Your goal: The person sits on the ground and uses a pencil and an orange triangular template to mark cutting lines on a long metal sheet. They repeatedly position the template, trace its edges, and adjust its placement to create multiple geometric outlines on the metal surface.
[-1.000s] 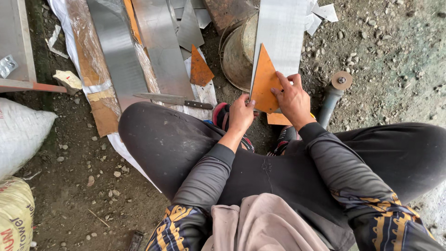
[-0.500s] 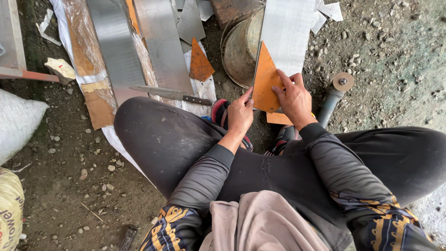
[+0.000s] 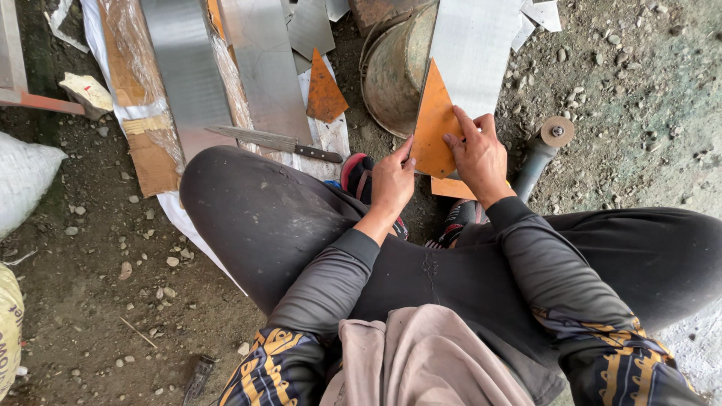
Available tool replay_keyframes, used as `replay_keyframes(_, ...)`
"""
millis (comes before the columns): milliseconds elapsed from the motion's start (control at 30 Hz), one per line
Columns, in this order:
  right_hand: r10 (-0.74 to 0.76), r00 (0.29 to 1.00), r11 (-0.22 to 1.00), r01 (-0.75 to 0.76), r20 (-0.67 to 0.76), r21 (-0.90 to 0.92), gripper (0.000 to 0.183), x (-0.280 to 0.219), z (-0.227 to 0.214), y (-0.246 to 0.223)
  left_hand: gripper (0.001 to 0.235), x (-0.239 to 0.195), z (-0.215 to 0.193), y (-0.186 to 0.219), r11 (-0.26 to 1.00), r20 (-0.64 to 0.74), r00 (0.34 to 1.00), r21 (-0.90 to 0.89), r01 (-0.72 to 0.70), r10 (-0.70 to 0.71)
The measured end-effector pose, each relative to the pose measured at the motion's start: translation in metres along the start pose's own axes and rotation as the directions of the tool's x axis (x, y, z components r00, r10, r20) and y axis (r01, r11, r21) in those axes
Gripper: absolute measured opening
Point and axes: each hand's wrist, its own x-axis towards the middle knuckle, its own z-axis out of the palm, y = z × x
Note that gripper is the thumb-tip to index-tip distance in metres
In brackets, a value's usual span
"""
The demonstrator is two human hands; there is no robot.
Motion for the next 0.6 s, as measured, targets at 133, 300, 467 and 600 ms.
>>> replay_keyframes(133, -0.015, 1.0, 1.0, 0.015, -0.004, -0.01, 0.051, 0.001, 0.0016, 0.0013, 0.046, -0.0008, -0.0001, -0.0018, 0.999, -0.005, 1.0, -0.034, -0.007, 0.007)
replay_keyframes(300, -0.017, 1.0, 1.0, 0.017, -0.001, -0.005, 0.051, 0.002, 0.0027, 0.0019, 0.046, 0.0005, -0.0016, -0.0013, 1.0, -0.005, 1.0, -0.014, -0.016, 0.016)
replay_keyframes(467, -0.029, 1.0, 1.0, 0.029, -0.012, -0.001, 0.052, 0.0015, 0.0024, 0.0023, 0.047, 0.0008, -0.002, -0.0008, 0.998, 0.025, 0.998, -0.011, 0.059, -0.059)
replay_keyframes(600, -0.029, 1.0, 1.0, 0.029, -0.011, 0.0, 0.052, 0.0025, 0.0026, 0.0025, 0.047, 0.0011, -0.0014, -0.0016, 0.999, 0.006, 0.999, -0.003, 0.035, -0.035)
